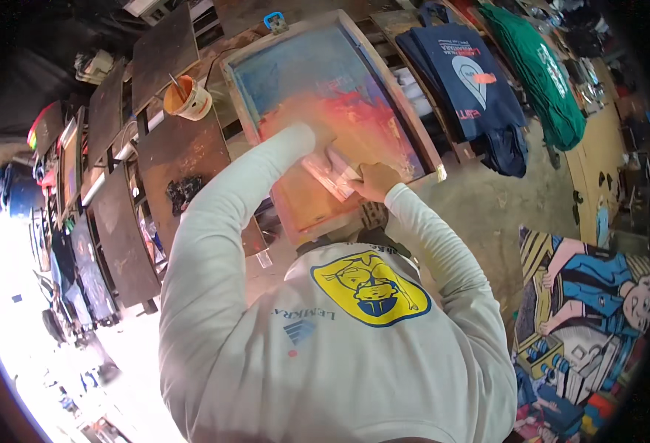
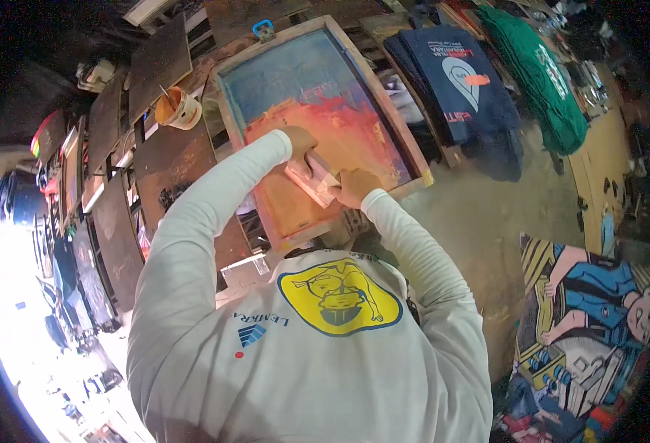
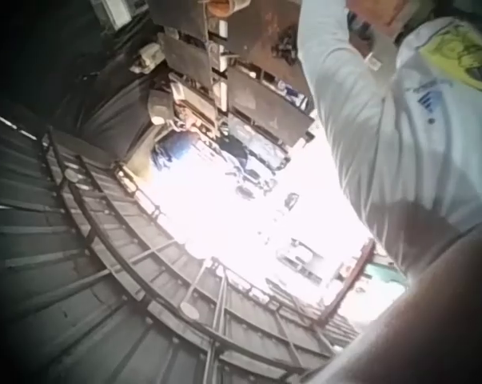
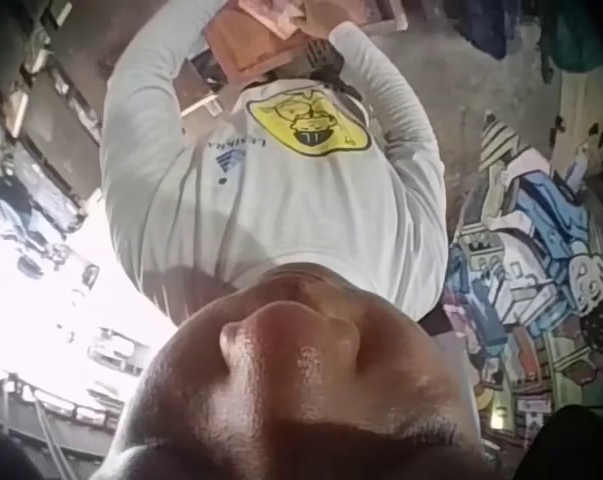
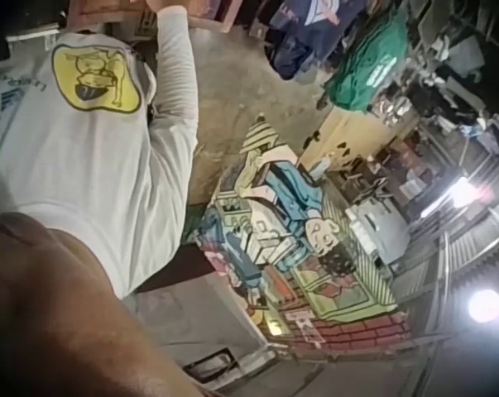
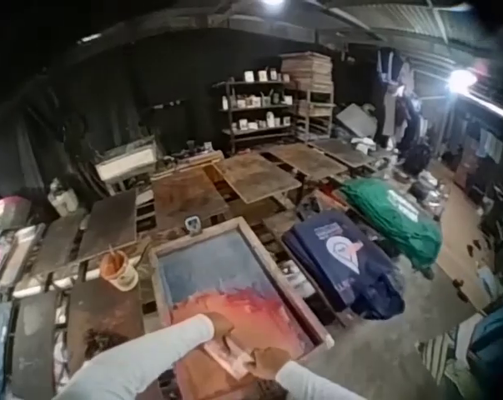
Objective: Screen printing a design onto a tote bag.
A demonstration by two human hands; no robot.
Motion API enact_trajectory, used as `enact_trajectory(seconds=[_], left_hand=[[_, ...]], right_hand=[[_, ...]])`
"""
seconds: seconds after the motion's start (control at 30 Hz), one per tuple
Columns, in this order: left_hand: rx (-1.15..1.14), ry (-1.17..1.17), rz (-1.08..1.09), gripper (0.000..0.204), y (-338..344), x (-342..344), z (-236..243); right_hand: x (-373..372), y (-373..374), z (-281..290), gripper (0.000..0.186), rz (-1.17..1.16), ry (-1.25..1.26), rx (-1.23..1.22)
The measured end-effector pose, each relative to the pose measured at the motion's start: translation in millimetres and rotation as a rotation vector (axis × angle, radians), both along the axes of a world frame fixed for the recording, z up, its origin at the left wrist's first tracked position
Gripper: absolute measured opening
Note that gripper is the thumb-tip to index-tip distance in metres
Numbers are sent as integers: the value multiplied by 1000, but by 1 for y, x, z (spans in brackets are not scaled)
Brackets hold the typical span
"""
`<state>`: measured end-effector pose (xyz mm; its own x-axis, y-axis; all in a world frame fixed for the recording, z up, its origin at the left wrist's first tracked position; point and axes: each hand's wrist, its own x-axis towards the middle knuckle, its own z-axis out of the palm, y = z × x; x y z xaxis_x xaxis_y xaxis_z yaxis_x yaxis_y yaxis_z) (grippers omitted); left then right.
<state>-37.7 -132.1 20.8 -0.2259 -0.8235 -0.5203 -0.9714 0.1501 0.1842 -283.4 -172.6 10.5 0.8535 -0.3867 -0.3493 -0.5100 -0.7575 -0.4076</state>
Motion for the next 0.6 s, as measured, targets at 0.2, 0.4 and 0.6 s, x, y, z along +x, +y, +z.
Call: enact_trajectory(seconds=[0.2,0.4,0.6], left_hand=[[-618,-58,361,59,50,19,-7],[-772,-37,966,46,145,-19,-38],[-443,-212,1214,34,160,-122,-25]], right_hand=[[43,-52,5,31,166,-287,-98],[98,-40,3,22,473,-365,-176],[42,-32,-4,30,574,-219,-121]])
